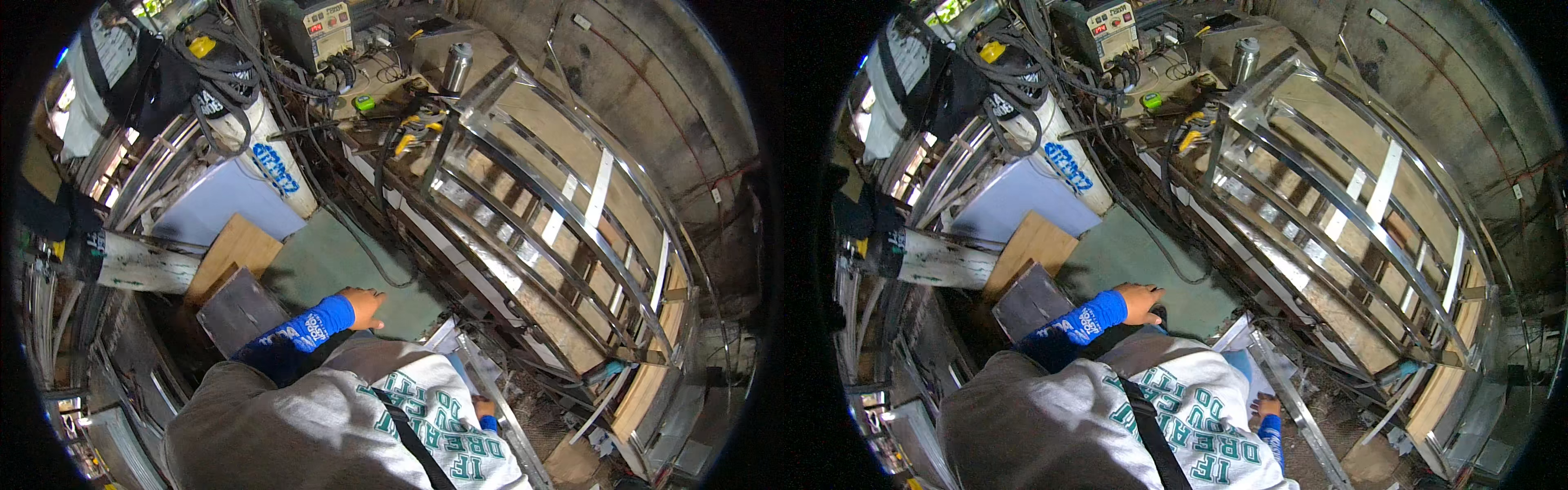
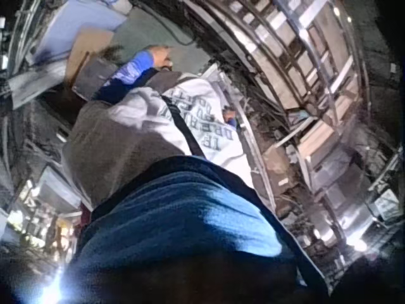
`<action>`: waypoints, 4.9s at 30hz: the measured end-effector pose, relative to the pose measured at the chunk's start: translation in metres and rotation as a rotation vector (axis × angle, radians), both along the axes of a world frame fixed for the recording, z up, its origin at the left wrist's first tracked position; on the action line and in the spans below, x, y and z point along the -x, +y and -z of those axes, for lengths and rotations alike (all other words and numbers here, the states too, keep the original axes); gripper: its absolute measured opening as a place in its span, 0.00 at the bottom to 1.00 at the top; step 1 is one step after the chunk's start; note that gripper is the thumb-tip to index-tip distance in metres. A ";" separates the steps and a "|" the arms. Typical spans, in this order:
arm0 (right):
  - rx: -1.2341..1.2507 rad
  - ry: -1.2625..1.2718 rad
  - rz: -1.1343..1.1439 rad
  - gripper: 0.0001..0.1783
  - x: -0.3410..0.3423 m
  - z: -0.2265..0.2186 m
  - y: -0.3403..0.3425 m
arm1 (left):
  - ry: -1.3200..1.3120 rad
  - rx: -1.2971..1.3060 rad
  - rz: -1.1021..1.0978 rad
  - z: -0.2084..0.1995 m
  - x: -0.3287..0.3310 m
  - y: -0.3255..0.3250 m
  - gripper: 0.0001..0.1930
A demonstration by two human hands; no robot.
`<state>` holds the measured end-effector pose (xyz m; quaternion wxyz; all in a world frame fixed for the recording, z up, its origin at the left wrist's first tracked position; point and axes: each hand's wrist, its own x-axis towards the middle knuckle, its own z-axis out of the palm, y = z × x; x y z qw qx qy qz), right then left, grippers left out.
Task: The person welds a metal frame using a welding torch, then removes clamps and a wooden template. They use an angle grinder to smooth the welds and attach a ground clamp to the frame.
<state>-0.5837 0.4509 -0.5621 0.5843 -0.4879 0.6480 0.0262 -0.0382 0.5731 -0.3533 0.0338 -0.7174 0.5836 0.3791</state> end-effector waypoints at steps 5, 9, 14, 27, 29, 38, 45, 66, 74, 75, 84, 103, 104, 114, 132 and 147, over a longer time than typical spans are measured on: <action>-0.158 0.095 0.232 0.20 0.014 0.034 0.005 | -0.034 0.032 -0.061 0.004 -0.055 -0.016 0.39; -0.293 0.104 0.274 0.17 0.018 0.069 -0.016 | -0.002 0.070 -0.114 -0.001 -0.077 -0.046 0.39; -0.187 0.024 -0.057 0.14 -0.109 0.060 -0.099 | 0.084 0.255 -0.238 -0.021 -0.105 -0.070 0.42; 0.281 -0.243 -0.307 0.23 -0.386 -0.143 -0.127 | -0.024 0.894 -0.763 0.085 -0.315 -0.262 0.25; 0.359 -0.267 -0.178 0.22 -0.429 -0.202 -0.113 | -0.398 1.077 -0.586 0.080 -0.328 -0.296 0.28; 0.647 -0.407 -0.280 0.25 -0.588 -0.334 -0.102 | 0.116 0.570 -0.444 0.074 -0.386 -0.345 0.24; 0.594 -0.524 -0.371 0.26 -0.652 -0.353 -0.111 | 0.423 0.932 -0.559 0.079 -0.374 -0.302 0.22; 1.101 -0.610 0.217 0.18 -0.554 -0.408 -0.107 | 0.348 1.595 0.521 -0.304 -0.270 -0.310 0.26; 1.368 -0.345 0.259 0.15 -0.472 -0.417 -0.139 | 0.315 1.018 0.748 -0.344 -0.181 -0.385 0.20; 1.313 -0.390 0.286 0.15 -0.467 -0.421 -0.144 | 0.519 0.946 0.746 -0.340 -0.175 -0.400 0.19; 1.387 -0.498 0.288 0.13 -0.463 -0.430 -0.208 | 0.298 1.195 0.283 -0.312 -0.142 -0.442 0.20; 0.951 -0.932 0.505 0.20 -0.461 -0.391 -0.240 | 0.494 1.435 0.006 -0.235 -0.208 -0.393 0.08; 0.948 -0.943 0.497 0.20 -0.460 -0.391 -0.240 | 0.504 1.430 -0.001 -0.235 -0.206 -0.394 0.08; 0.980 -0.891 0.538 0.20 -0.463 -0.391 -0.240 | 0.543 1.470 -0.006 -0.238 -0.185 -0.405 0.07; 0.935 -0.914 0.449 0.21 -0.460 -0.395 -0.241 | 0.539 1.586 -0.052 -0.237 -0.174 -0.406 0.04; 0.964 -0.951 0.537 0.18 -0.460 -0.389 -0.242 | 0.597 1.483 -0.040 -0.227 -0.180 -0.406 0.04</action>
